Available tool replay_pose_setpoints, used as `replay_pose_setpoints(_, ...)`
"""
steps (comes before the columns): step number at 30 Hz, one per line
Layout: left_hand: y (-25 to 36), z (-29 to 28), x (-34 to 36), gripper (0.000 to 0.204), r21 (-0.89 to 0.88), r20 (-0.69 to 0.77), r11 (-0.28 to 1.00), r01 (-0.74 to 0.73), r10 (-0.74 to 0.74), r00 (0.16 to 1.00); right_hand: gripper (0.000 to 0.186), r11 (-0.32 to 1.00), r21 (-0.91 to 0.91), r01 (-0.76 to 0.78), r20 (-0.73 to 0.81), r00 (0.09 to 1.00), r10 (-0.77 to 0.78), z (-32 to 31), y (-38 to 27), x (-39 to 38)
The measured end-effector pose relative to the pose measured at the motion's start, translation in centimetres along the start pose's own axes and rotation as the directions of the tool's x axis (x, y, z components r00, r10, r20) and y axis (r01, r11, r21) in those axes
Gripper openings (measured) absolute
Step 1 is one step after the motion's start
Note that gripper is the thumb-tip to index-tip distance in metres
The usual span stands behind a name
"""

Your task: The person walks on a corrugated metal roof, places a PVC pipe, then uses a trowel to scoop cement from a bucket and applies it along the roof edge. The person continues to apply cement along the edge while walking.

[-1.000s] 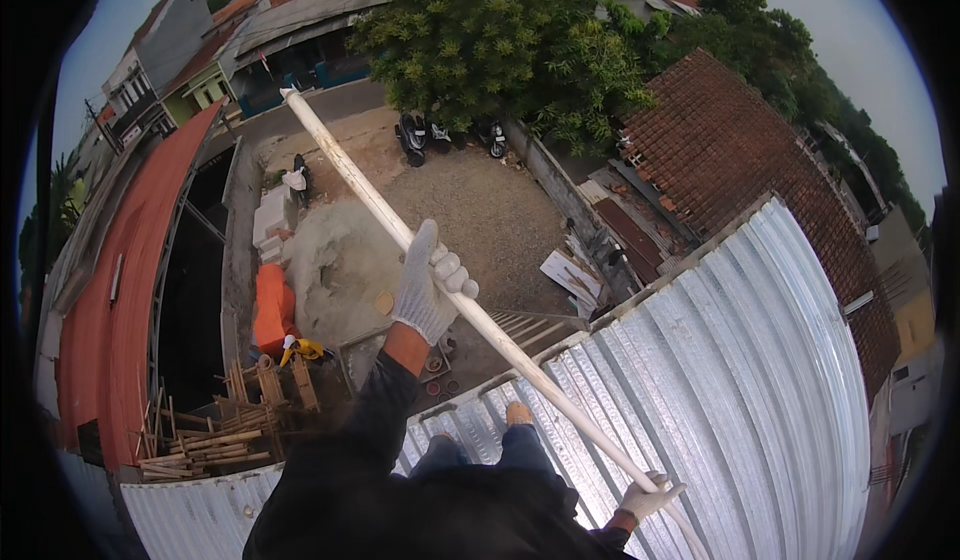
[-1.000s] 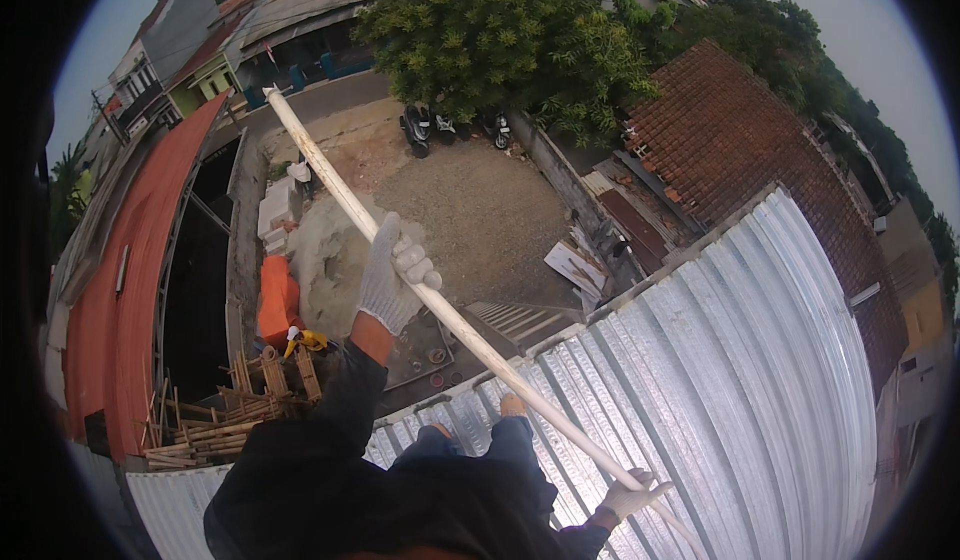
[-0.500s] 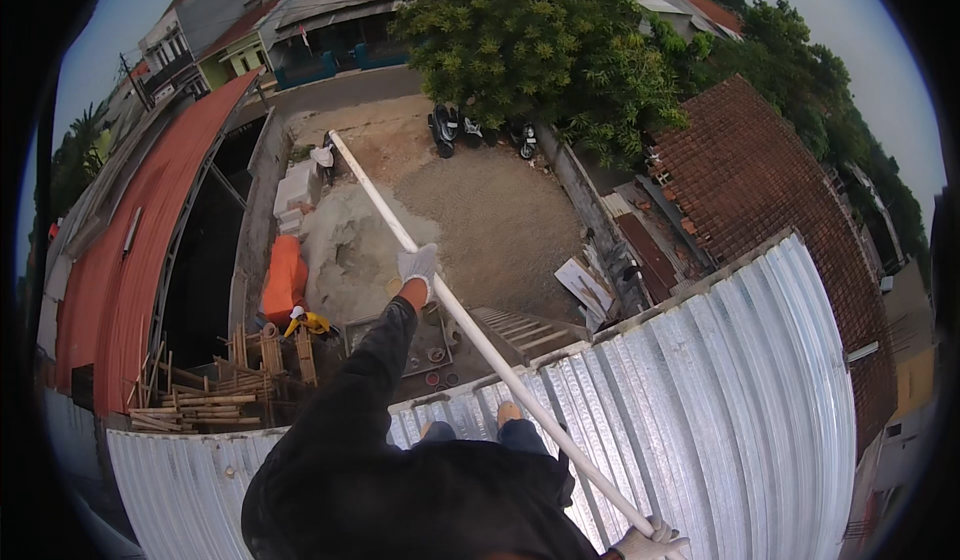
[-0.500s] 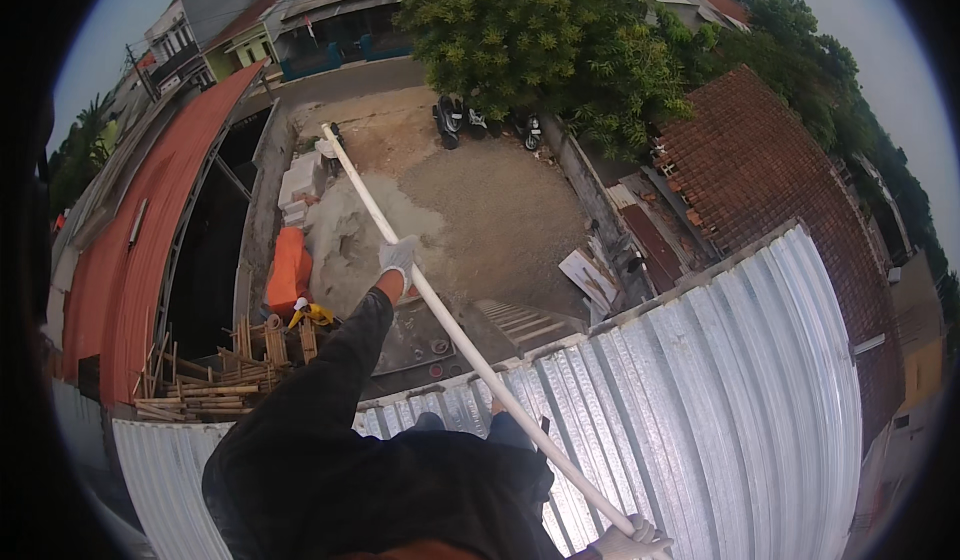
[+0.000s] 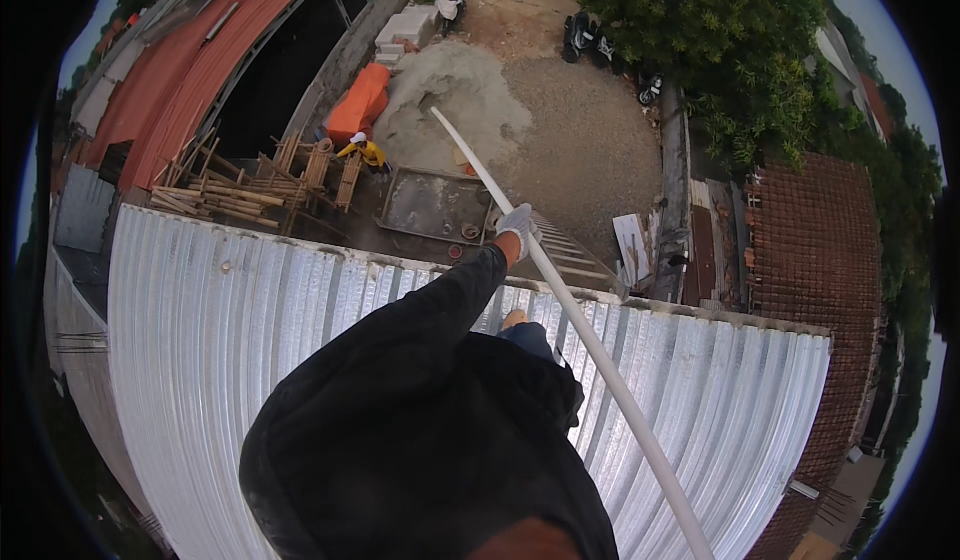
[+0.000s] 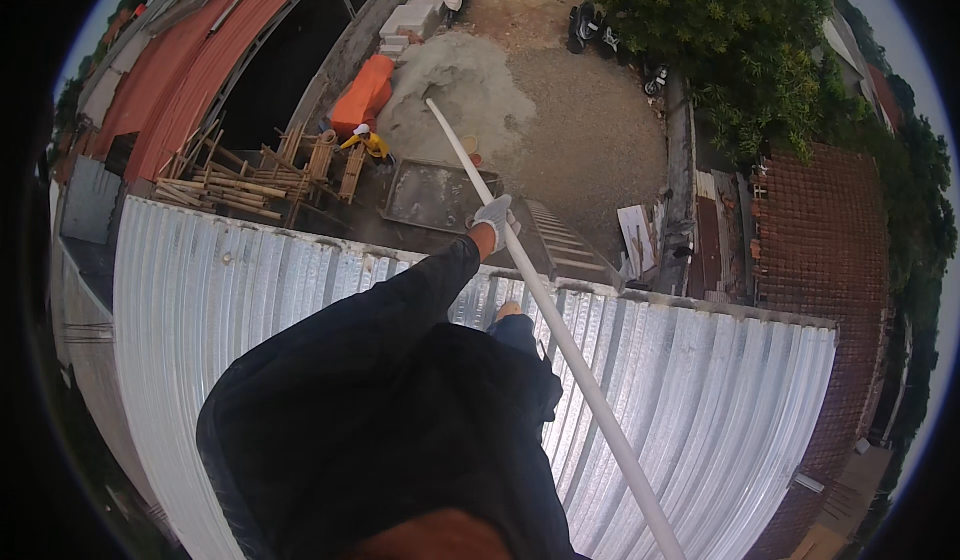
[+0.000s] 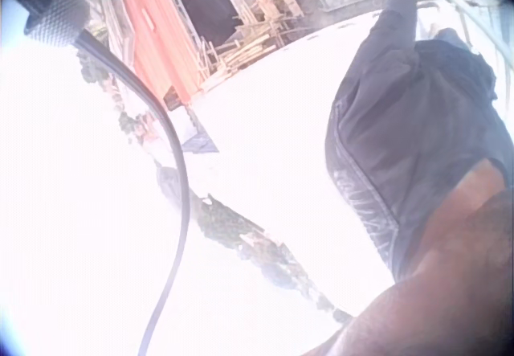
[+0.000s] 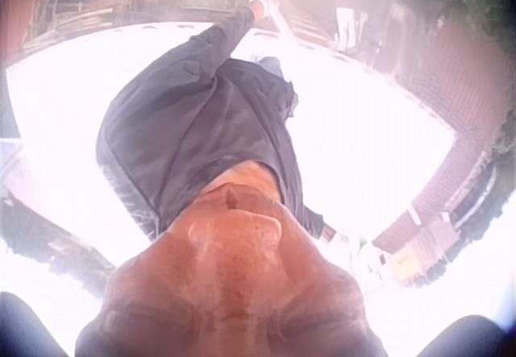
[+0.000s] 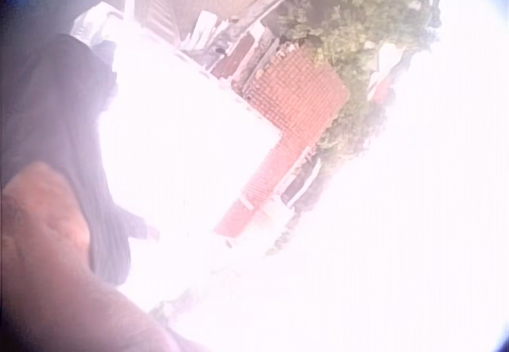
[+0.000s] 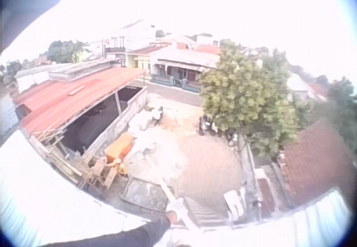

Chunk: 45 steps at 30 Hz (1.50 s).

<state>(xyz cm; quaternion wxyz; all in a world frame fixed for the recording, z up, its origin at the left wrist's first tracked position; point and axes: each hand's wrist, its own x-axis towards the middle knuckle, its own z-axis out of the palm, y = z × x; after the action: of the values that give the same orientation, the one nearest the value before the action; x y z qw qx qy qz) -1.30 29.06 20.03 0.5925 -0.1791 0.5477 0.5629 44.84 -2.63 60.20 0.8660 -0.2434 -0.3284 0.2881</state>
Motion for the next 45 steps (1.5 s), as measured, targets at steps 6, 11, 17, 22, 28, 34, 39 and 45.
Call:
replay_pose_setpoints(6,-9.6,4.7,-9.0,0.021,-0.320,0.190,0.921,0.220,-0.165,0.968,0.042,0.965,0.016,-0.263,0.218,0.942,0.253,5.1,6.2,7.0)
replay_pose_setpoints(11,-9.8,4.1,-5.2,0.023,-0.501,0.220,0.836,0.222,-0.126,0.967,0.049,0.958,0.060,-0.281,0.254,0.932,0.258,11.7,13.3,7.6)
replay_pose_setpoints(17,-4.7,-1.3,-0.2,0.027,-0.564,0.108,0.819,0.108,-0.057,0.993,0.051,0.872,0.067,-0.485,0.697,0.648,0.307,17.1,14.3,12.8)
replay_pose_setpoints(22,0.8,-2.2,-2.1,0.023,-0.592,0.091,0.802,0.077,-0.028,0.995,0.036,0.806,-0.067,-0.588,0.641,0.594,0.486,21.1,26.0,6.6)
replay_pose_setpoints(28,3.4,-5.0,2.4,0.020,-0.710,0.157,0.686,0.161,-0.070,0.985,0.041,0.777,-0.193,-0.599,0.702,0.470,0.536,26.5,36.2,-3.1)
replay_pose_setpoints(34,3.9,-12.2,12.8,0.021,-0.693,0.084,0.704,0.157,-0.138,0.987,0.048,0.756,-0.039,-0.653,0.628,0.573,0.527,29.4,38.3,-3.1)
replay_pose_setpoints(39,1.8,-11.3,18.0,0.019,-0.693,0.058,0.704,0.153,-0.157,0.986,0.045,0.811,-0.223,-0.541,0.612,0.570,0.548,24.9,47.0,-10.0)
replay_pose_setpoints(45,-6.2,-16.0,32.6,0.021,-0.818,0.157,0.528,0.229,-0.179,0.971,0.036,0.741,-0.407,-0.533,0.486,0.560,0.670,12.9,61.5,-21.1)
